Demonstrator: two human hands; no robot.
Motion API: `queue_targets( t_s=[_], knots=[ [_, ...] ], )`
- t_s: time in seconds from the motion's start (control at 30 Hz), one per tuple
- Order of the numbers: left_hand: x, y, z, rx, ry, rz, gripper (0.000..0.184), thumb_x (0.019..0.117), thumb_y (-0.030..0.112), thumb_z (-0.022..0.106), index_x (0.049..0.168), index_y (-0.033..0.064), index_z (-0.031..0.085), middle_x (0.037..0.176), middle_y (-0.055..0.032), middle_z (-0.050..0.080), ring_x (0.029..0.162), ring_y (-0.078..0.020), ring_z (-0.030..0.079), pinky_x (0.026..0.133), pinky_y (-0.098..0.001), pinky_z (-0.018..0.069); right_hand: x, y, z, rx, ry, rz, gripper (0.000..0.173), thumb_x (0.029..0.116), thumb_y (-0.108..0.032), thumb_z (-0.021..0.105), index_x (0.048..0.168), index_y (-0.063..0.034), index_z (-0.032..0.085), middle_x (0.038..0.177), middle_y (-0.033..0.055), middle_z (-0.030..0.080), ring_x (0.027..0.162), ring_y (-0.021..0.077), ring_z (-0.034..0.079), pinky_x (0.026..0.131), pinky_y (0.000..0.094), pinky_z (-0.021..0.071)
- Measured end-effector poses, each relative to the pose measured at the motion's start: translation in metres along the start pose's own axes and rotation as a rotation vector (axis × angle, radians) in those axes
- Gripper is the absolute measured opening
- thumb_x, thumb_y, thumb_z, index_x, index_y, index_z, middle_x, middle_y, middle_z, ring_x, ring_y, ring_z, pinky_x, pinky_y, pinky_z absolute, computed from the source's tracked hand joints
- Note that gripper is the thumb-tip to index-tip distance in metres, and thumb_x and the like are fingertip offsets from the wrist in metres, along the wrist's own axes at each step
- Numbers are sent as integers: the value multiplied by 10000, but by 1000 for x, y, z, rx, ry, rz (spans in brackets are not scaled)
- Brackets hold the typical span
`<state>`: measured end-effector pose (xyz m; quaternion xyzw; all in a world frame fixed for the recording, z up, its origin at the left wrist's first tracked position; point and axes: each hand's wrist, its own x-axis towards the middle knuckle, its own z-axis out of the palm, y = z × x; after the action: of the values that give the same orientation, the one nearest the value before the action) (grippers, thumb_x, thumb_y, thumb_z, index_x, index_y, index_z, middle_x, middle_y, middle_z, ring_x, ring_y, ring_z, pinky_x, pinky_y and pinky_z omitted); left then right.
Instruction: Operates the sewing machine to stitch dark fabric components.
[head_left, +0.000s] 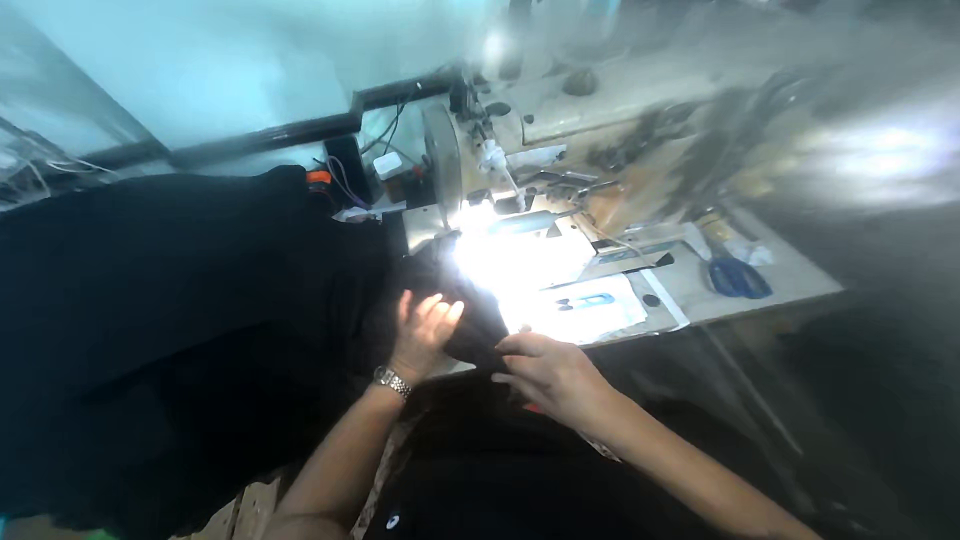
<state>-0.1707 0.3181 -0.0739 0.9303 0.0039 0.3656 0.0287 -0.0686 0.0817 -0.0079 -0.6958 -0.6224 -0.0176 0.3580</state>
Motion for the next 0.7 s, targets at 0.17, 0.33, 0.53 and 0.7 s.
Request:
queue_targets(
  t_s=[0.17, 0.33, 0.53, 0.7],
  knots=[
    [25, -19, -48, 153, 39, -9, 155, 910, 88, 637, 950, 188, 748, 955, -57, 683, 1141, -294, 623, 1143, -628, 307, -1, 5, -8, 53, 36, -7, 282, 1035, -331, 616, 950, -106, 762, 1143, 39, 743, 1044, 134, 707, 879, 287, 590],
    [33, -13, -76, 116, -182, 87, 164, 934, 33, 620, 943, 164, 719, 1220, 20, 722, 1379, -278, 522, 1173, -685, 254, -3, 8, -6, 49, -43, 53, 308, 1039, -351, 593, 931, -106, 744, 1104, 27, 740, 973, 134, 718, 802, 313, 607],
    [46, -13, -82, 153, -254, 81, 189, 929, 9, 611, 938, 167, 713, 1170, 24, 732, 1352, -277, 549, 1158, -708, 261, 1, 6, -7, 69, -9, 30, 299, 1053, -332, 575, 942, -107, 738, 1104, 27, 733, 963, 116, 711, 784, 271, 598],
    [74, -35, -73, 162, -366, 61, 171, 882, -17, 671, 908, 145, 721, 1137, 5, 730, 1369, -285, 526, 1190, -721, 192, 31, 17, -10, 31, -36, 48, 314, 1056, -315, 563, 901, -84, 706, 1080, 42, 735, 922, 142, 719, 750, 319, 600]
  ],
)
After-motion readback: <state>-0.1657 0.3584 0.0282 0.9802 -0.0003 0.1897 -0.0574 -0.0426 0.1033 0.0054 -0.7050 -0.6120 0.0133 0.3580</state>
